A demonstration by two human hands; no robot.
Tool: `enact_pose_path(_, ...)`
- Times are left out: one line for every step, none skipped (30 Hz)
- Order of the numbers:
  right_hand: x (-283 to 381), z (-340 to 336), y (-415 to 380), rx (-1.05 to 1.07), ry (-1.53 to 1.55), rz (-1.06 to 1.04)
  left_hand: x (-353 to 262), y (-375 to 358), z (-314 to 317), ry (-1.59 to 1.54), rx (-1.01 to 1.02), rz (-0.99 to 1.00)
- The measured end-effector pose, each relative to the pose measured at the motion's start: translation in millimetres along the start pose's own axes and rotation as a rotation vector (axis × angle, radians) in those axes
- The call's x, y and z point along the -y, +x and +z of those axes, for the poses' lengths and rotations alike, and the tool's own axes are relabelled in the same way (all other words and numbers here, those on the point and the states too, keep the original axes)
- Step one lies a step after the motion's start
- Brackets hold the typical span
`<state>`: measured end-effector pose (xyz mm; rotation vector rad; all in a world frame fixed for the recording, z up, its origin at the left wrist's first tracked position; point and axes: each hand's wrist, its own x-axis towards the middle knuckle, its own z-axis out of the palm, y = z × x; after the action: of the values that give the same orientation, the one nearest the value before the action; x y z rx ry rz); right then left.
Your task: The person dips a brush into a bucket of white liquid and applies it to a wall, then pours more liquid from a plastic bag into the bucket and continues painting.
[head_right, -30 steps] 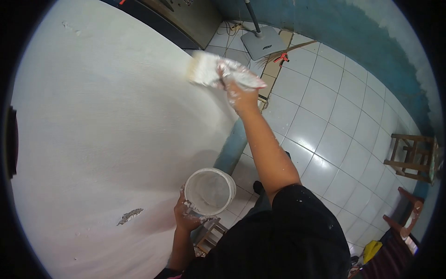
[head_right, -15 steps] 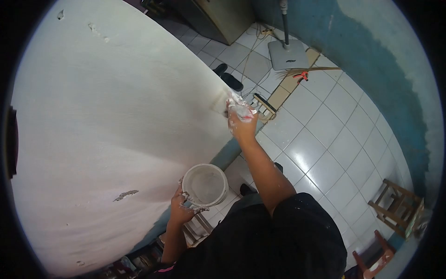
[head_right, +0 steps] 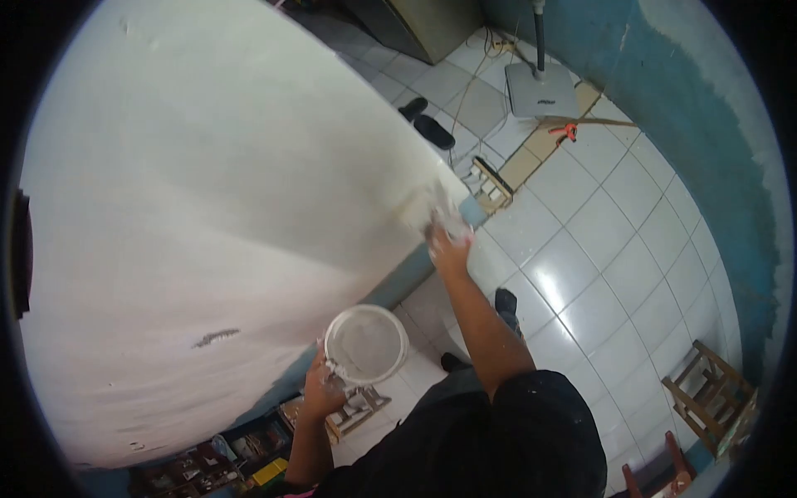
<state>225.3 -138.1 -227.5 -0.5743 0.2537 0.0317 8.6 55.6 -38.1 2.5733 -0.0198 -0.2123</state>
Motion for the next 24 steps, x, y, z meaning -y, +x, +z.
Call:
enact_pose_path(26, 33, -5, 0.074, 0.046, -0.034, 5, -10, 2, -0.008, -0.003, 0.001)
enact_pose_path(47, 63, -6, 0.059, 0.208, -0.051, 6, -15, 2, -0.022, -0.003, 0.028)
enact_pose_path(69, 89, -14, 0.055, 0.075, -0.092, 6, -19, 0, -0.037, -0.003, 0.049)
enact_pose_path(90, 115, -22, 0.046, -0.058, -0.132, 9, -26, -2, -0.067, -0.031, 0.059)
enact_pose_path(89, 119, -25, 0.092, 0.036, -0.144, 12, -34, -5, -0.097, -0.058, 0.071)
enact_pose_path(83, 113, -25, 0.074, 0.037, -0.122, 13, -47, -7, -0.142, -0.103, 0.067)
enact_pose_path(74, 104, -23, 0.025, -0.087, -0.103, 18, -56, -10, -0.189, -0.155, 0.073)
enact_pose_path(65, 90, -23, -0.023, -0.215, -0.088, 25, -65, -15, -0.185, -0.164, 0.104)
enact_pose_path(55, 65, -24, -0.034, -0.333, -0.077, 31, -78, -20, -0.186, -0.176, 0.129)
enact_pose_path(45, 38, -24, -0.043, -0.453, -0.065, 36, -91, -24, -0.187, -0.191, 0.151)
enact_pose_path(44, 40, -39, -0.051, -0.571, -0.055, 39, -105, -27, -0.181, -0.220, 0.172)
enact_pose_path(42, 39, -58, -0.009, -0.534, -0.048, 42, -118, -30, -0.177, -0.245, 0.176)
enact_pose_path(55, 56, -95, 0.035, -0.498, -0.045, 44, -128, -33, -0.173, -0.273, 0.183)
enact_pose_path(69, 73, -133, 0.080, -0.462, -0.040, 45, -138, -36, -0.168, -0.301, 0.190)
enact_pose_path(78, 88, -170, 0.153, -0.466, -0.013, 47, -148, -38, -0.179, -0.319, 0.199)
enact_pose_path(87, 102, -206, 0.223, -0.468, 0.013, 49, -157, -40, -0.187, -0.335, 0.209)
enact_pose_path(95, 112, -235, 0.315, -0.575, 0.006, 48, -161, -42, -0.193, -0.350, 0.223)
enact_pose_path(99, 123, -265, 0.406, -0.678, -0.007, 48, -169, -45, -0.202, -0.359, 0.230)
enact_pose_path(100, 135, -293, 0.557, -0.704, 0.012, 46, -177, -49, -0.209, -0.365, 0.240)
enact_pose_path(97, 146, -312, 0.707, -0.728, 0.031, 45, -185, -52, -0.215, -0.370, 0.250)
enact_pose_path(83, 148, -317, 0.960, -0.902, -0.283, 44, -193, -53, -0.225, -0.386, 0.270)
enact_pose_path(69, 150, -321, 1.206, -1.061, -0.613, 44, -200, -54, -0.235, -0.403, 0.289)
enact_pose_path(62, 163, -334, 1.181, -1.272, -0.429, 43, -207, -54, -0.246, -0.420, 0.305)
enact_pose_path(54, 180, -349, 1.137, -1.475, -0.234, 46, -212, -50, -0.261, -0.444, 0.329)
